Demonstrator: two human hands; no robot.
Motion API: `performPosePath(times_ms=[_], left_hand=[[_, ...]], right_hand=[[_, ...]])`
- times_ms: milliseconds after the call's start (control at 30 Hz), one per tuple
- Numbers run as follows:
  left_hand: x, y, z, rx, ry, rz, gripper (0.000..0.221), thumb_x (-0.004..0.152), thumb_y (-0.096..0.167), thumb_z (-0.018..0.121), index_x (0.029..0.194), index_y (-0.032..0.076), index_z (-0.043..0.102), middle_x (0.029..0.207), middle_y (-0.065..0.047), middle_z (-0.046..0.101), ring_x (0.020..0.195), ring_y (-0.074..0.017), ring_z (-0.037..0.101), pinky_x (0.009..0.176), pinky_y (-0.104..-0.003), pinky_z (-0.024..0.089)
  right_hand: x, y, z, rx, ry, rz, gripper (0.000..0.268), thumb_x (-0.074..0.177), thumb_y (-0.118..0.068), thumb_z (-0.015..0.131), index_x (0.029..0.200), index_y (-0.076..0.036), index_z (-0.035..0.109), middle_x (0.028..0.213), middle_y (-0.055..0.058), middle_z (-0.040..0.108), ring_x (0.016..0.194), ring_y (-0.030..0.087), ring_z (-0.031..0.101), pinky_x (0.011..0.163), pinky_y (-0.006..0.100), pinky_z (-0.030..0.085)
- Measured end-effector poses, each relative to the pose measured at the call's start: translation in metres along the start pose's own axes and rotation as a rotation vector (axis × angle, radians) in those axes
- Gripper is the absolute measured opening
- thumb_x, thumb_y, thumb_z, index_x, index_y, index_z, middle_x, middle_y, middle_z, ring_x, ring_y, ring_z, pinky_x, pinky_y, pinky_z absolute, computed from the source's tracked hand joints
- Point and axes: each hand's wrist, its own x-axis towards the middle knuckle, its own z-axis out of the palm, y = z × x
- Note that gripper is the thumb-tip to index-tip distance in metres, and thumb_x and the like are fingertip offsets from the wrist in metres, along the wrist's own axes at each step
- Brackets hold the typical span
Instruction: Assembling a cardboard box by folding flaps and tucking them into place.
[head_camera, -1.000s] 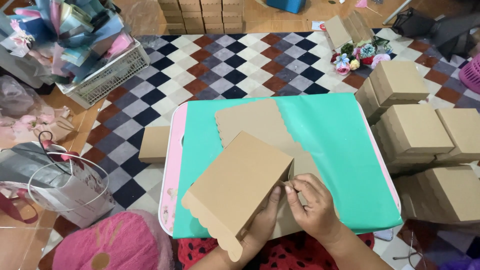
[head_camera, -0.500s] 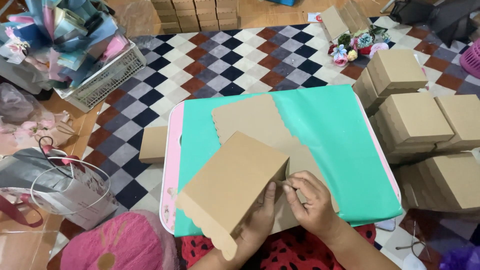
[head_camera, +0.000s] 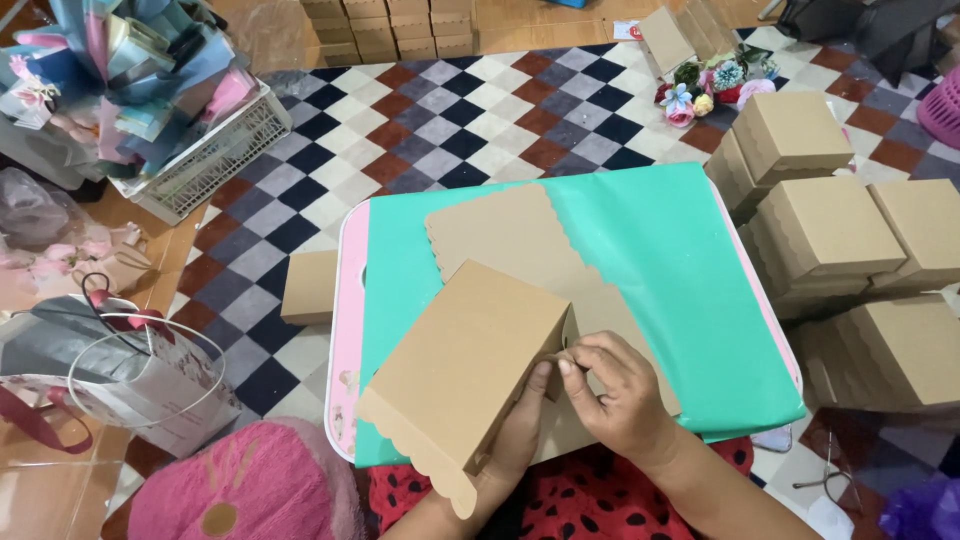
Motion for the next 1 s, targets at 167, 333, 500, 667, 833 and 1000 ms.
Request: performPosePath(times_ms=[167, 333, 500, 667, 833, 1000], left_hand=[[-0.004, 0.007, 0.000, -0.062, 0.047, -0.025, 0.034, 0.103, 0.031, 0.053, 0.125, 0.013, 0.072, 0.135, -0.004, 0.069, 0.130, -0.0195, 0.060, 0.121, -0.037, 0.035], [-0.005, 0.009, -0.003, -0.091, 0.093, -0.041, 0.034, 0.101, 0.027, 0.059, 0.129, 0.013, 0.069, 0.136, -0.005, 0.068, 0.131, -0.0205, 0.060, 0.121, -0.037, 0.034], [-0.001, 0.034, -0.011, 0.102, -0.028, 0.174, 0.030, 0.106, 0.025, 0.050, 0.080, 0.014, 0.058, 0.081, 0.002, 0.059, 0.083, -0.0163, 0.059, 0.093, -0.030, 0.044], [-0.006, 0.018, -0.006, 0.077, 0.020, 0.100, 0.021, 0.104, 0.029, 0.053, 0.099, 0.014, 0.067, 0.103, 0.000, 0.067, 0.104, -0.0178, 0.063, 0.106, -0.034, 0.042], [-0.008, 0.011, -0.004, 0.116, 0.077, 0.030, 0.029, 0.103, 0.035, 0.055, 0.112, 0.015, 0.074, 0.117, -0.001, 0.073, 0.115, -0.0191, 0.066, 0.112, -0.036, 0.041], [-0.006, 0.012, -0.004, 0.147, 0.097, -0.009, 0.039, 0.102, 0.036, 0.053, 0.130, 0.014, 0.068, 0.137, -0.006, 0.068, 0.131, -0.0224, 0.060, 0.119, -0.038, 0.035]], right_hand=[[-0.002, 0.001, 0.002, -0.060, 0.029, -0.017, 0.013, 0.098, -0.010, 0.061, 0.092, 0.001, 0.067, 0.087, 0.012, 0.065, 0.076, 0.023, 0.065, 0.066, 0.032, 0.055], [0.000, 0.001, 0.000, -0.042, 0.022, -0.021, 0.013, 0.097, -0.009, 0.062, 0.091, 0.001, 0.067, 0.086, 0.011, 0.065, 0.075, 0.023, 0.064, 0.066, 0.032, 0.054], [0.003, 0.000, -0.002, 0.012, -0.029, -0.029, 0.015, 0.099, -0.008, 0.058, 0.089, 0.001, 0.064, 0.085, 0.012, 0.063, 0.073, 0.024, 0.062, 0.065, 0.032, 0.053], [0.002, -0.001, -0.005, 0.029, -0.051, -0.028, 0.016, 0.100, -0.009, 0.057, 0.090, 0.001, 0.064, 0.086, 0.012, 0.063, 0.075, 0.024, 0.062, 0.068, 0.032, 0.054], [0.002, -0.001, -0.008, 0.056, -0.074, -0.025, 0.017, 0.101, -0.010, 0.055, 0.090, 0.001, 0.063, 0.086, 0.011, 0.062, 0.074, 0.024, 0.061, 0.068, 0.032, 0.053], [-0.003, 0.004, -0.003, 0.038, -0.050, -0.021, 0.014, 0.099, -0.008, 0.058, 0.092, 0.002, 0.065, 0.088, 0.012, 0.064, 0.077, 0.025, 0.064, 0.069, 0.033, 0.054]])
